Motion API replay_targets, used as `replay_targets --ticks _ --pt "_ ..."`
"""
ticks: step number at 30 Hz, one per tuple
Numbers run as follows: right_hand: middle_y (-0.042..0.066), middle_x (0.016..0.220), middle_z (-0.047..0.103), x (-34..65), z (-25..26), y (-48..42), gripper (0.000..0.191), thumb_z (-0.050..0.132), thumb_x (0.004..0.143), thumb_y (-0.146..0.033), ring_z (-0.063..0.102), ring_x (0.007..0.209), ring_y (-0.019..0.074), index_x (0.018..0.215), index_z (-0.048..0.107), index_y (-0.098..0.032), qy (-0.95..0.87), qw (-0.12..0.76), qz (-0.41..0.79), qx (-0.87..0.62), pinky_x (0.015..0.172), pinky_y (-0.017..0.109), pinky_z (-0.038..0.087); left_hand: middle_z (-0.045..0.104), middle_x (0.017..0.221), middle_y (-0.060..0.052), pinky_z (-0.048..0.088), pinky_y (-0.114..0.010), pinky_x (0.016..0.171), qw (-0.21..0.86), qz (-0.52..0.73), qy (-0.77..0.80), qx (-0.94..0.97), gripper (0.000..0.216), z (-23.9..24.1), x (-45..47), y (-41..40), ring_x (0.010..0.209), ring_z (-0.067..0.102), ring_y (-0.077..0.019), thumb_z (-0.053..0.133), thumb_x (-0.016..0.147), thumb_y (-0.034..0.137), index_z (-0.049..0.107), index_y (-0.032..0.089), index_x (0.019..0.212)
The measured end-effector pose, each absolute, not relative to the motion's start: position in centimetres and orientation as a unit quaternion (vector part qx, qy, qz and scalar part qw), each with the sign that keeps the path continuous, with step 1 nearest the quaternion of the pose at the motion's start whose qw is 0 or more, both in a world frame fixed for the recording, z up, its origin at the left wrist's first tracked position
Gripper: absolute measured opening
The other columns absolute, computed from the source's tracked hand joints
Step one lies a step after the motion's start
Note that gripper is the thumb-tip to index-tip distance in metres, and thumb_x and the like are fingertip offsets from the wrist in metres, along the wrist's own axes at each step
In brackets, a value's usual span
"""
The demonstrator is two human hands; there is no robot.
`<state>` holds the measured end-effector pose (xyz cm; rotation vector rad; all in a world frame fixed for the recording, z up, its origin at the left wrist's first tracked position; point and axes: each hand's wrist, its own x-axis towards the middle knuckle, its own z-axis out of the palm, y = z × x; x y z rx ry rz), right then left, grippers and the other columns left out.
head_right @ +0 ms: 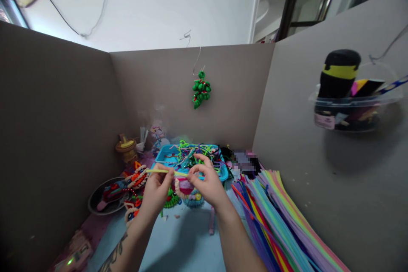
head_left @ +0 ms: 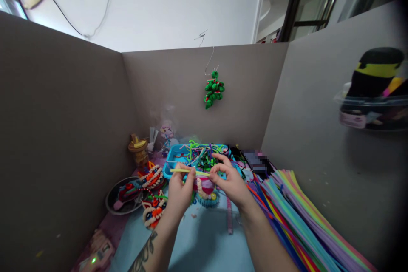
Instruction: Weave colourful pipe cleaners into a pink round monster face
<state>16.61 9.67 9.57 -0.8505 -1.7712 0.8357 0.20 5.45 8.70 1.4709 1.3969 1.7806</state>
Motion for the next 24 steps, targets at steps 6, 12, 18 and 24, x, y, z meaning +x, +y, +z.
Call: replay_targets --ticks 6,12,18,24 --pt "0.01 0.124 0.051 15.8 9.1 9.5 0.027 0.055 0.081 -0.036 0.049 0.116 0.0262 0.06 0.057 -0.019 -0.695 0.504 0.363 -0.363 0.098 0.041 0.035 0.057 0.074 -0.002 0.043 -0.027 0.066 0.143 0.64 0.49 0.574 0.012 9.0 1.0 4.8 0.069 0.055 -0.0157 0.052 0.085 0.027 0.052 0.019 0.076" --pt "0.01 0.115 0.052 15.0 8.7 9.4 0.028 0.048 0.083 -0.038 0.051 0.108 0.0251 0.064 0.056 -0.02 -0.673 0.523 0.36 -0.378 0.094 0.042 0.039 0.057 0.075 -0.002 0.044 -0.028 0.069 0.143 0.653 0.469 0.578 0.011 8.6 1.2 4.8 0.072 0.056 -0.016 0.052 0.085 0.026 0.052 0.019 0.076" --pt "0.009 0.11 0.051 15.3 8.6 9.8 0.028 0.051 0.083 -0.042 0.05 0.108 0.0257 0.067 0.058 -0.02 -0.673 0.552 0.314 -0.38 0.095 0.041 0.038 0.064 0.084 -0.005 0.045 -0.028 0.073 0.303 0.666 0.467 0.497 0.021 8.9 0.8 5.4 0.079 0.06 -0.0181 0.065 0.075 0.037 0.057 0.017 0.076" --pt "0.009 0.108 0.051 15.2 8.5 9.8 0.031 0.049 0.085 -0.044 0.051 0.105 0.0249 0.068 0.058 -0.02 -0.669 0.565 0.311 -0.369 0.093 0.039 0.04 0.061 0.065 0.003 0.041 -0.023 0.062 0.389 0.671 0.463 0.429 0.026 9.3 0.9 5.6 0.062 0.056 -0.0125 0.071 0.067 0.036 0.053 0.017 0.066"
